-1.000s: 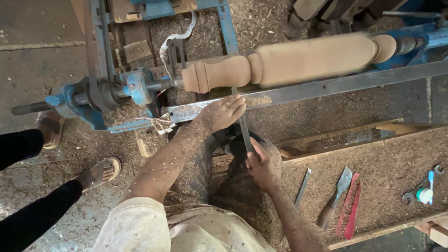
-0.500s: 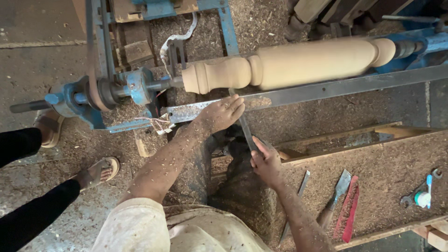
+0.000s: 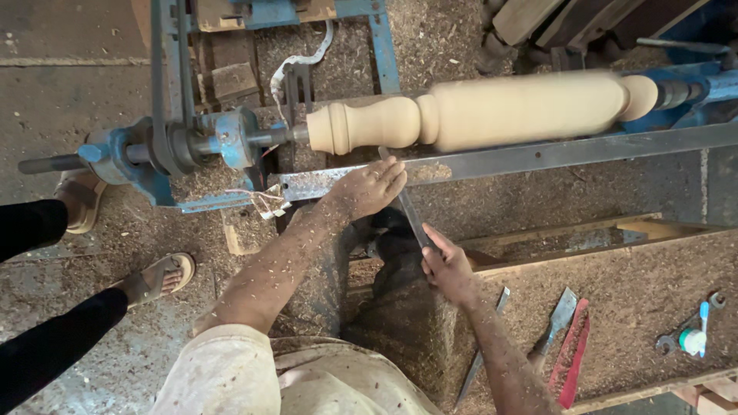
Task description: The person uses a chisel to shape a rotating wooden piece on a lathe. The person holds the chisel with both hands and guides it along the spinning wood to carve and smooth the surface.
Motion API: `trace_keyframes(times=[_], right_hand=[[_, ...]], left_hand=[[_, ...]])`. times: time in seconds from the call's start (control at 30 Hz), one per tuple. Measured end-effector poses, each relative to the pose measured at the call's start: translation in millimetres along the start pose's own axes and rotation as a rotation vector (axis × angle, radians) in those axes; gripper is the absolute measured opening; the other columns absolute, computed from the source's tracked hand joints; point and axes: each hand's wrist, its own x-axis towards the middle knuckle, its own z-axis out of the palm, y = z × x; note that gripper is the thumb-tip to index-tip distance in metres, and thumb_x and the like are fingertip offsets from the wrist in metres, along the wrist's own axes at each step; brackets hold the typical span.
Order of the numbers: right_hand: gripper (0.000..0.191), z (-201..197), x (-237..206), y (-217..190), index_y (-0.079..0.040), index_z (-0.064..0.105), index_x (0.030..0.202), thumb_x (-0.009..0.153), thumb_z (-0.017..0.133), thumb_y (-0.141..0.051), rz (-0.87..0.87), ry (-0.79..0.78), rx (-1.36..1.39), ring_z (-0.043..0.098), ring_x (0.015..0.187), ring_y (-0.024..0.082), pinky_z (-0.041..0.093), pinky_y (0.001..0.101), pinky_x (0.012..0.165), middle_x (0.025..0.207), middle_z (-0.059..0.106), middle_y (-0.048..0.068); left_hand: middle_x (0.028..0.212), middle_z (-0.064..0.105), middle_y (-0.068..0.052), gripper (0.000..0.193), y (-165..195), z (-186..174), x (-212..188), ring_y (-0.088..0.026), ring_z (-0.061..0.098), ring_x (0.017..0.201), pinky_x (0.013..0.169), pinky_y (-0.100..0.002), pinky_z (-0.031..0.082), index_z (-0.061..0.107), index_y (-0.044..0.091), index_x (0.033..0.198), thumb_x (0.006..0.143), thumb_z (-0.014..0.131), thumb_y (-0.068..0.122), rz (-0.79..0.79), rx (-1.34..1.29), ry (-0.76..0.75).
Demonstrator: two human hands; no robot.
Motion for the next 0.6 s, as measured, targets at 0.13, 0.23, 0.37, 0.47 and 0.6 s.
trace_keyframes(times=[0.13,0.23,0.37,0.47,0.6], right_hand=[[0.058,-1.8,-0.7,-7.8,-0.018,0.043,0.158,0.101,0.054,-0.014,0.009,-0.009,-0.076,0.045,0.054,0.007,0.042,0.0234,0.049,0.066,0.051,-0.003],[0.059,-3.2,-2.6,-12.3,-0.02,0.042,0.158,0.101,0.053,-0.014,0.074,0.006,-0.065,0.044,0.052,0.007,0.04,0.0241,0.047,0.066,0.051,-0.003],[0.059,-6.3,-0.6,-15.0,-0.02,0.044,0.157,0.099,0.054,-0.011,0.073,-0.009,-0.017,0.044,0.05,0.007,0.038,0.0245,0.045,0.066,0.051,-0.002],[0.059,-8.9,2.3,-16.3,-0.02,0.045,0.157,0.099,0.055,-0.01,0.041,-0.026,-0.044,0.043,0.051,0.007,0.039,0.0238,0.044,0.066,0.051,-0.003],[0.062,-11.5,2.8,-20.6,-0.023,0.042,0.158,0.099,0.056,-0.011,0.083,-0.019,-0.071,0.041,0.05,0.006,0.038,0.023,0.044,0.066,0.049,-0.003]], left_hand=[[0.128,0.067,-0.02,0.037,0.6,0.5,-0.4,-0.034,0.065,0.122,0.107,-0.039,0.053,0.063,-0.004,0.122,0.094,0.061,0.02,-0.022,-0.042,0.006],[0.128,0.067,-0.02,0.037,0.4,0.3,-0.9,-0.034,0.066,0.121,0.109,-0.039,0.052,0.063,-0.005,0.122,0.094,0.061,0.019,-0.014,-0.031,0.026],[0.126,0.068,-0.021,0.038,0.0,-0.2,-0.8,-0.035,0.066,0.12,0.107,-0.04,0.053,0.064,-0.005,0.121,0.092,0.062,0.018,-0.021,-0.046,0.021],[0.126,0.068,-0.02,0.036,0.3,0.1,-0.6,-0.034,0.066,0.12,0.108,-0.041,0.053,0.064,-0.005,0.12,0.092,0.062,0.017,-0.041,-0.048,0.018],[0.126,0.068,-0.02,0.034,1.1,1.4,-1.1,-0.034,0.067,0.12,0.108,-0.04,0.053,0.064,-0.005,0.12,0.094,0.062,0.017,-0.05,-0.04,0.021]])
